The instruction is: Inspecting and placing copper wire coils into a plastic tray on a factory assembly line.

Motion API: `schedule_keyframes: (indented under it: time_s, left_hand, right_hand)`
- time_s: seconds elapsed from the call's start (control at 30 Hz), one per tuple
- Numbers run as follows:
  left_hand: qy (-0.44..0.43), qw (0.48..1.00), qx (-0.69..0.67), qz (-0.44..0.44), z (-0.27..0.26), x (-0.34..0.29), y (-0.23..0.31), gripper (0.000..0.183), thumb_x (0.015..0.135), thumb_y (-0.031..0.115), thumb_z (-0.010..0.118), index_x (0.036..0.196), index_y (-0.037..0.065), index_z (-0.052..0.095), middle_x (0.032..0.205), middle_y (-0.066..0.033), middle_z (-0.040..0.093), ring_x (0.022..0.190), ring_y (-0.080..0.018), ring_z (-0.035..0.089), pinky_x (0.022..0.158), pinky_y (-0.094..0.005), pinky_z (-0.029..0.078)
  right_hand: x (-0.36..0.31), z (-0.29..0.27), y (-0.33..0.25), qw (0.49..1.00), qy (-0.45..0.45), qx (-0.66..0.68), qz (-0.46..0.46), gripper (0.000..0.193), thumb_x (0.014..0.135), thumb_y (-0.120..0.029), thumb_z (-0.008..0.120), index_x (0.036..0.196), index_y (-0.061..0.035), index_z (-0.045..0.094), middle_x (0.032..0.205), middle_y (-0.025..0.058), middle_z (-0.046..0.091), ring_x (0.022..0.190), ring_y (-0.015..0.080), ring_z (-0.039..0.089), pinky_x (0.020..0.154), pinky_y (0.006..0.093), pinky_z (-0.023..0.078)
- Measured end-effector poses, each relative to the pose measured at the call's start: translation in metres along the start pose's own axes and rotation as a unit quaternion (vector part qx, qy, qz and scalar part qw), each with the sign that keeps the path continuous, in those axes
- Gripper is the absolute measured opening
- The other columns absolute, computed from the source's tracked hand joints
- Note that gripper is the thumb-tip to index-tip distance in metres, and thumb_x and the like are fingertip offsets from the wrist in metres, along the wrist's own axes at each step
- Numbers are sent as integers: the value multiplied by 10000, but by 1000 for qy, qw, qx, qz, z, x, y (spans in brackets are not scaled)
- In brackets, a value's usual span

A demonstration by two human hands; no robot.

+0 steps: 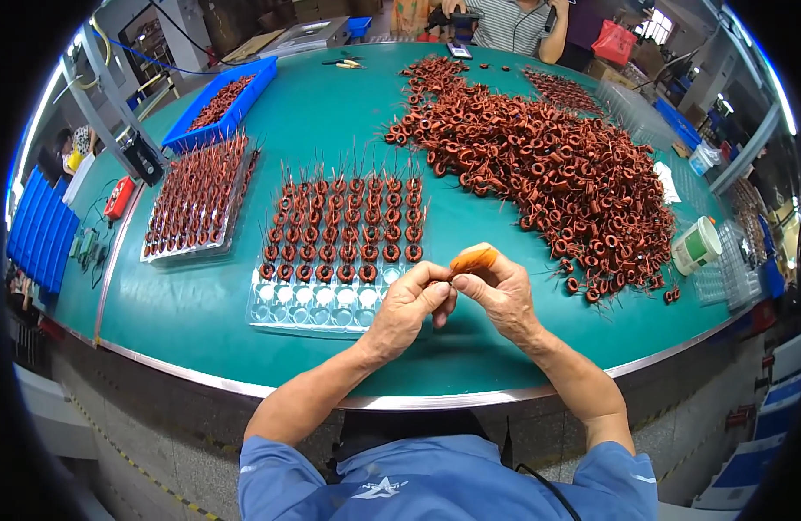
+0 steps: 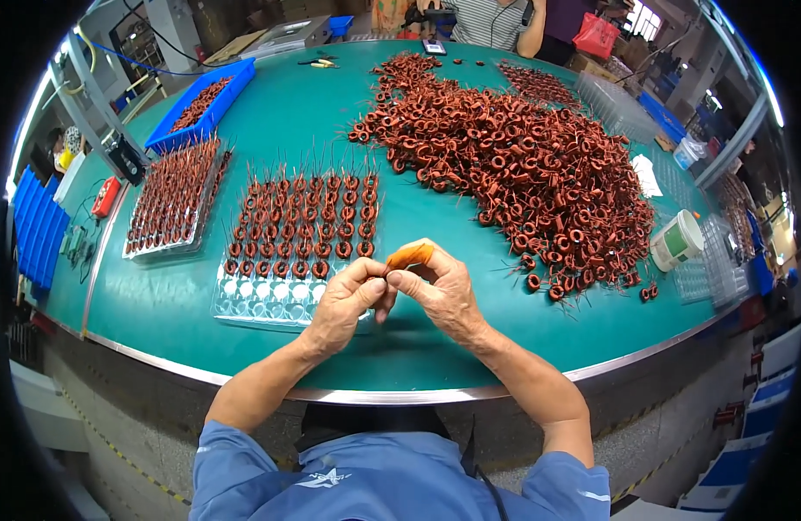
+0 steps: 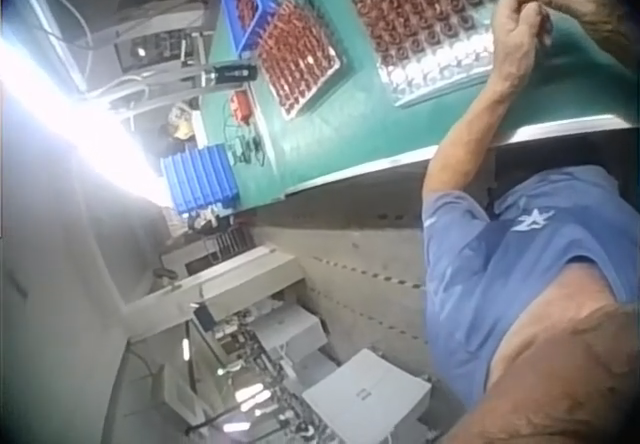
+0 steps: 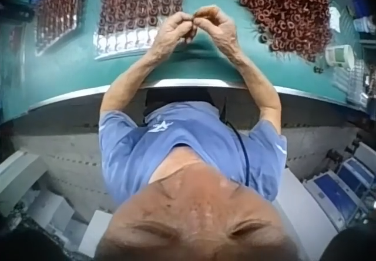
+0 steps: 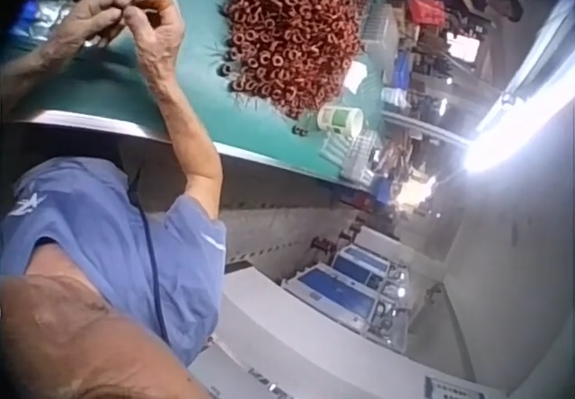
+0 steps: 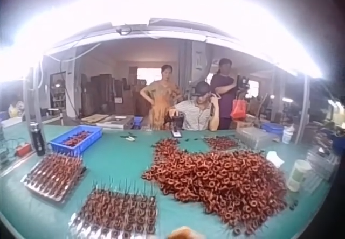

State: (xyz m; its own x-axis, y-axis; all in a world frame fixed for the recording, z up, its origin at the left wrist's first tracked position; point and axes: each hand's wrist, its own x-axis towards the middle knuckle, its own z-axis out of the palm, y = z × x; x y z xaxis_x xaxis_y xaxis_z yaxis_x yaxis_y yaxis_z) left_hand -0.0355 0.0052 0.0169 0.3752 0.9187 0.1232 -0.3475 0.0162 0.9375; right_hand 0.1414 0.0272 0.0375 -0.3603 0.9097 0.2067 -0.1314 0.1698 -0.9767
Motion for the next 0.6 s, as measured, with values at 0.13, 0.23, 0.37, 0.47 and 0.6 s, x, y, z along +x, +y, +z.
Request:
schedule_keyframes:
  time_s: [0.13,0.23,0.37,0.47,0.6]
  left_hand:
    - [27,1000,0,-5,-2,-2,1,217,989,194,468,1110,17,501,822,-61,560,677,-114,525,622,-239,456]
    - [30,999,23,-5,-2,-3,1,243,989,174,464,1165,13,419,825,-60,551,672,-106,518,623,-237,449]
    - [13,999,40,1,-2,-1,0,268,973,136,485,1175,14,357,809,-57,541,666,-104,516,605,-236,439]
    - [16,998,67,0,-3,-1,-5,257,954,118,502,1149,9,375,805,-59,542,664,-106,518,593,-243,439]
    - [20,993,114,0,-1,-2,-3,258,945,114,505,1144,6,382,772,-48,538,647,-102,515,580,-249,436]
  right_hand:
    - [3,-7,9,997,77,11,11,310,871,-196,693,1079,10,591,899,47,627,848,97,594,753,236,490]
    - [0,-12,7,995,98,-23,10,321,875,-219,689,1085,3,591,827,36,633,727,88,596,653,219,491]
    - [-4,-3,2,996,71,-44,-11,312,873,-195,690,1101,-8,590,776,40,634,620,81,584,556,211,478]
    - [-3,-1,4,995,49,-72,-40,325,865,-149,691,1135,-5,583,749,43,642,605,79,582,535,211,475]
    - [-1,-1,5,989,8,-136,-63,287,859,-111,688,1110,1,606,727,43,654,601,84,591,530,219,487]
